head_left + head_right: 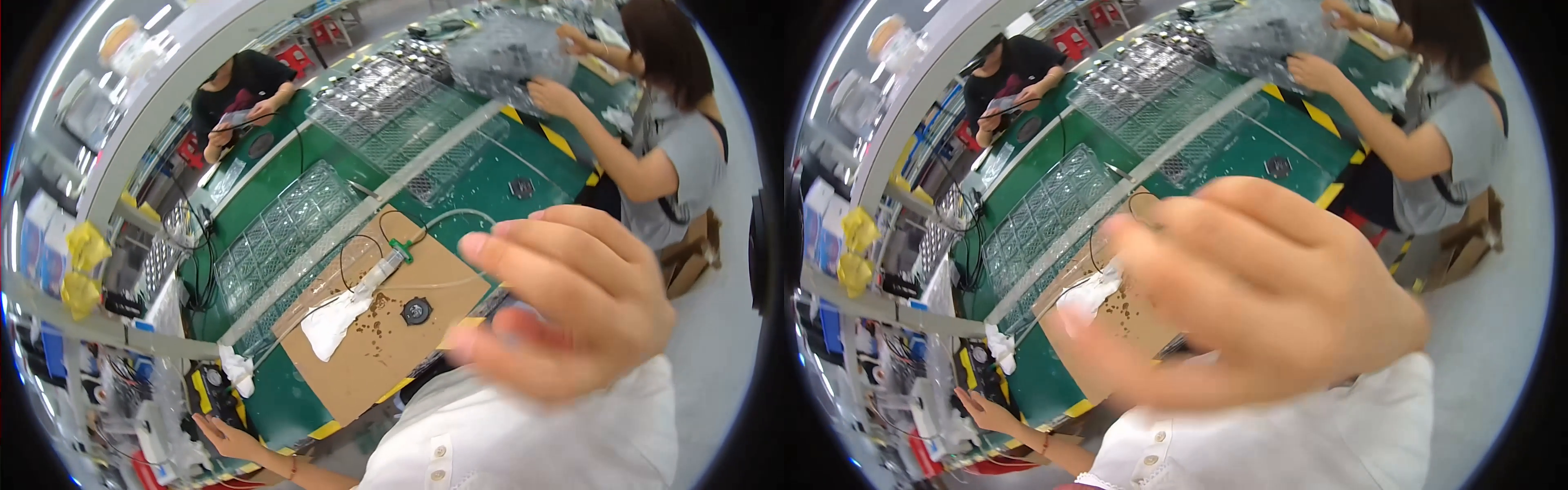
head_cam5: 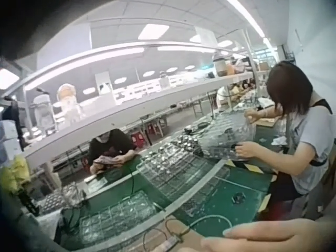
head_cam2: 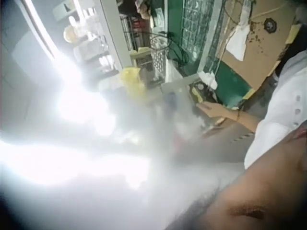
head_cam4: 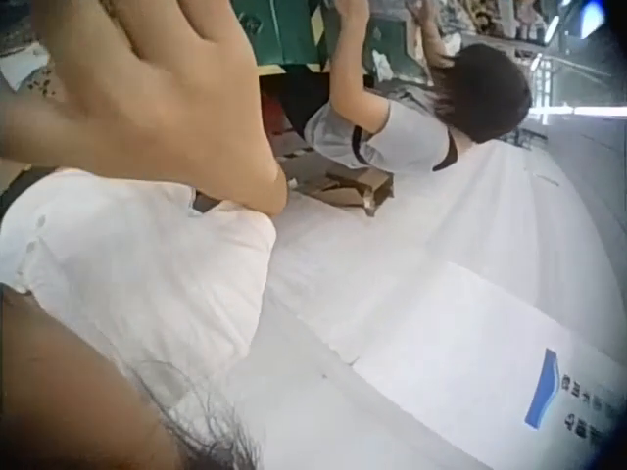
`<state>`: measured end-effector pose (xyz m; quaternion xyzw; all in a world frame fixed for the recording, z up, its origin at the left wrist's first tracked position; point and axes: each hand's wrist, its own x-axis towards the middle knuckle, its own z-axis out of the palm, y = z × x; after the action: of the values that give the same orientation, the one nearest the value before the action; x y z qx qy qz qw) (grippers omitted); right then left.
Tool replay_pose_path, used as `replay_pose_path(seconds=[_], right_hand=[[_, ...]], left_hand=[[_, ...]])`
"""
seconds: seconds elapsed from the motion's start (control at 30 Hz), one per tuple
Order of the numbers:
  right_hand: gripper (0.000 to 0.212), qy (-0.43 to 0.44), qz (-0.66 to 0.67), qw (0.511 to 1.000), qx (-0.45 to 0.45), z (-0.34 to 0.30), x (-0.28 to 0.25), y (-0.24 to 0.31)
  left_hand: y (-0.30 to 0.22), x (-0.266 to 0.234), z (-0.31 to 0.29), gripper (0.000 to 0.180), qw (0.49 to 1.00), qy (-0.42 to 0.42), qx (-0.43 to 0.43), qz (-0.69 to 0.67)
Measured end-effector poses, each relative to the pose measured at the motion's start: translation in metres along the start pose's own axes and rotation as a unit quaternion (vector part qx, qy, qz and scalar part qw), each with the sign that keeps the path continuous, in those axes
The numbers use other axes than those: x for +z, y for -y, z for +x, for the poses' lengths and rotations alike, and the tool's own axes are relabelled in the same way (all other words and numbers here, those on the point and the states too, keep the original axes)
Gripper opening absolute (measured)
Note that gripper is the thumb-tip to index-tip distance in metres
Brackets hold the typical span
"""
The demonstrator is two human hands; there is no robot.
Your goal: The person applies sealant to the back of smartwatch cases using a sealant dispenser, then organizes the cases into protective trays.
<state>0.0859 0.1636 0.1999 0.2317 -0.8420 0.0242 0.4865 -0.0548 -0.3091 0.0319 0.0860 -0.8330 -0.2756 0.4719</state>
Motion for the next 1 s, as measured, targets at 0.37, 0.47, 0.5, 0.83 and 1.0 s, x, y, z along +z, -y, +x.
replay_pose_path(seconds=[0.37, 0.47, 0.5, 0.83, 1.0], right_hand=[[0.023, 0.025, -0.013, 0.995, 0.095, -0.128, -0.085, -0.018], [0.023, 0.017, 0.032, 0.996, 0.084, -0.116, -0.061, 0.002], [0.023, 0.006, 0.062, 0.995, 0.076, -0.115, -0.043, 0.000], [0.024, 0.064, 0.053, 0.988, 0.132, -0.090, -0.029, -0.012], [0.024, 0.102, 0.037, 0.984, 0.143, -0.084, -0.035, -0.012]], left_hand=[[-0.243, 0.010, 0.004, 0.030, 0.795, 0.342, 0.489, -0.113], [-0.263, -0.008, -0.001, 0.030, 0.733, 0.434, 0.510, -0.120], [-0.268, -0.013, -0.005, 0.028, 0.721, 0.424, 0.529, -0.143], [-0.274, -0.011, -0.004, 0.019, 0.560, 0.479, 0.559, -0.379], [-0.289, 0.013, -0.009, 0.016, 0.563, 0.459, 0.585, -0.359]])
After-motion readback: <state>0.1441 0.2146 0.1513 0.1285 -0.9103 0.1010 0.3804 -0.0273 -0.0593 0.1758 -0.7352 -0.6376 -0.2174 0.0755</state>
